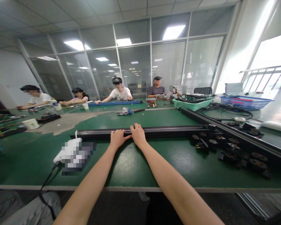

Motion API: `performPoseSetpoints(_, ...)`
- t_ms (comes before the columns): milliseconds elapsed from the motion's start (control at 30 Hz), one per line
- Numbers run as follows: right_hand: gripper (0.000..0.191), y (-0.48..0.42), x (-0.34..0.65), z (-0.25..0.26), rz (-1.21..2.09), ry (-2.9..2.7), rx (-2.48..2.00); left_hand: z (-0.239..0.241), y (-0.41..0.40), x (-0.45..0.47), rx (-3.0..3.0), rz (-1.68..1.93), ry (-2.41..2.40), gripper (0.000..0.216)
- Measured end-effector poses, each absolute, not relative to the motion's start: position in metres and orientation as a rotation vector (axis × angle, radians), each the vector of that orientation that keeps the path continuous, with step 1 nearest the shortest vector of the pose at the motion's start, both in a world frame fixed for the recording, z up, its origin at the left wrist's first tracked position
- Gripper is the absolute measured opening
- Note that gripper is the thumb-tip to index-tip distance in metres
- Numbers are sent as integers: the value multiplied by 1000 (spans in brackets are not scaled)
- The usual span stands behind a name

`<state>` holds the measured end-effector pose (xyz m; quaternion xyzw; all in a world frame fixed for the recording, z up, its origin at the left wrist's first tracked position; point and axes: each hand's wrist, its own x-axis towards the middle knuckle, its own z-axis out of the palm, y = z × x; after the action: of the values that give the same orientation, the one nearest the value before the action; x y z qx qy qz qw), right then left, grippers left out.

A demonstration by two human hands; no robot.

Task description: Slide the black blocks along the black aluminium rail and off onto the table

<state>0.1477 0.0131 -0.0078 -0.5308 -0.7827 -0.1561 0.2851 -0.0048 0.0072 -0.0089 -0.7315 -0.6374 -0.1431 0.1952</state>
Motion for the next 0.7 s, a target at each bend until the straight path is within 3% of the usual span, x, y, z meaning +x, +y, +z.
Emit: performPoseSetpoints(700, 21, 12, 149, -6, -407, -2096, -1416, -10, 9, -6, -2045, -388, -1782, 56)
